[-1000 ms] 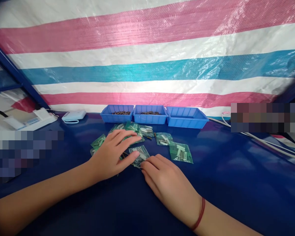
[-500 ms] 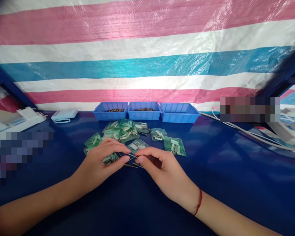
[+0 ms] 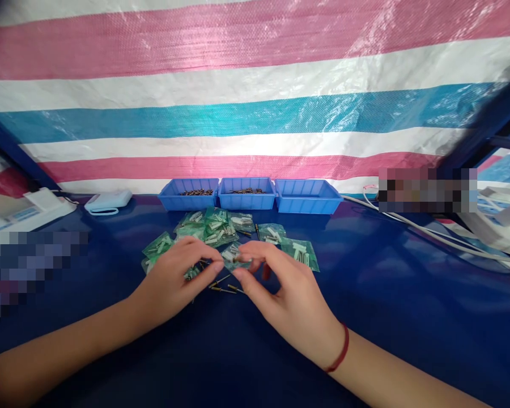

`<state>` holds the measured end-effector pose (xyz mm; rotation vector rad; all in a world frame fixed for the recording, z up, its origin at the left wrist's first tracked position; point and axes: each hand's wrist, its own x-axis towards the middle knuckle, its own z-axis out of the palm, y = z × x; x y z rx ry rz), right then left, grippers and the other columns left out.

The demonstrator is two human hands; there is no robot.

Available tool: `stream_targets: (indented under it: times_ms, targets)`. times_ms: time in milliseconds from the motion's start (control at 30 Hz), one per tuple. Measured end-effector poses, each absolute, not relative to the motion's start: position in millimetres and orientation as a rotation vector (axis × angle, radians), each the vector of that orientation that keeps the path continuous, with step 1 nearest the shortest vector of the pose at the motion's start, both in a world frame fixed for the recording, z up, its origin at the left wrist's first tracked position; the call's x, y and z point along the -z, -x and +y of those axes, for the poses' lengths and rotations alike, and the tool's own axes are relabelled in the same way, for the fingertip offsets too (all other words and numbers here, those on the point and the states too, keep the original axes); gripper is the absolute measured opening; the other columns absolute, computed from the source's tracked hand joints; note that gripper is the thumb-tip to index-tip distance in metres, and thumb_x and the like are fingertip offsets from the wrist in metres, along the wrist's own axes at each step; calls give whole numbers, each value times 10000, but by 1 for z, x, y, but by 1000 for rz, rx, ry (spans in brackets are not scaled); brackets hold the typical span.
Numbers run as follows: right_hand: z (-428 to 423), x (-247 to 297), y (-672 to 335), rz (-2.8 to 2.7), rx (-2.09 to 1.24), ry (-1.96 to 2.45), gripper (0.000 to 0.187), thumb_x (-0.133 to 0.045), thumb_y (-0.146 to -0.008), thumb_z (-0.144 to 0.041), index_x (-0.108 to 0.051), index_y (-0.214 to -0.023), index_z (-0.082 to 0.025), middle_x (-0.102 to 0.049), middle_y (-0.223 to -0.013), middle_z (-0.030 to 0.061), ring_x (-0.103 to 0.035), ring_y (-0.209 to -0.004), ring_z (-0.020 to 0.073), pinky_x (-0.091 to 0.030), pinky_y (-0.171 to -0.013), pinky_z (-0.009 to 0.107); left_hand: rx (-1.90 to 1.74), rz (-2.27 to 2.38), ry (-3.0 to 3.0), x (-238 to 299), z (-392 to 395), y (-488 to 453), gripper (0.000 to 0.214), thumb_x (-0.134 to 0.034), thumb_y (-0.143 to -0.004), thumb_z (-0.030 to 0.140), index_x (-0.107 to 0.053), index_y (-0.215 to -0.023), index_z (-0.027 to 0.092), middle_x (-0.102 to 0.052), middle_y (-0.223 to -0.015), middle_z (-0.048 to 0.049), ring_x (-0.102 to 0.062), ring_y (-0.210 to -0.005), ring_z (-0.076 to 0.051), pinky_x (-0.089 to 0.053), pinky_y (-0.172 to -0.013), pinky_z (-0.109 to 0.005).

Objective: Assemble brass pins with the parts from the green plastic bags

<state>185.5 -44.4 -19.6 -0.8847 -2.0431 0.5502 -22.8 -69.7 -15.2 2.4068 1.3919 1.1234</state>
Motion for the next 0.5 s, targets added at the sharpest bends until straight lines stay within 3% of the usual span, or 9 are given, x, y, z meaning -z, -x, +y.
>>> stream_targets:
  times_ms: [67,133,233,300,400,500]
  targets:
    - [-40,16,-189,-2171,-489,914,79,-554,-908,-246,-608,-953,-211,-649,-823,7,-597,-663,120,-475,-593,239,-1134,1501,-2394,7,-49,26,104,-546,-906,213,-637,-856,204,-694,-837,8,-578,-805,-159,-430,-769,-283]
    - [-37,13,-193,-2356,-438,928,119,-536,-914,-253,-622,-850,-200,-628,-750,9,-588,-656,138,-457,-592,259,-1158,1638,-2357,-1,-18,28,152,-516,-923,253,-638,-843,213,-687,-820,3,-575,-781,-170,-431,-734,-292]
    - [-37,16,-195,-2567,-342,925,148,-603,-872,-326,-641,-889,-184,-642,-817,42,-612,-743,190,-474,-650,304,-1173,1797,-2324,-7,34,27,174,-493,-923,255,-645,-851,208,-701,-884,-23,-590,-860,-199,-437,-799,-332]
    - [-38,19,-194,-2646,-301,915,169,-596,-878,-331,-638,-920,-173,-635,-863,59,-611,-780,207,-482,-678,322,-1169,1849,-2306,-7,57,23,155,-536,-894,261,-649,-975,191,-698,-1005,-64,-571,-978,-249,-415,-884,-398]
    - [-40,24,-191,-2720,-283,881,179,-473,-941,-231,-625,-874,-163,-610,-853,65,-596,-774,196,-481,-687,318,-1174,1864,-2305,-3,56,17,311,-564,-872,275,-595,-1166,180,-648,-1164,-93,-511,-1094,-292,-376,-957,-458]
    - [-39,24,-189,-2735,-272,850,227,-408,-961,-199,-604,-855,-152,-598,-834,75,-585,-750,199,-478,-672,327,-1175,1720,-2334,1,18,14,272,-513,-901,264,-599,-1154,218,-642,-1162,-47,-484,-1119,-265,-391,-965,-420]
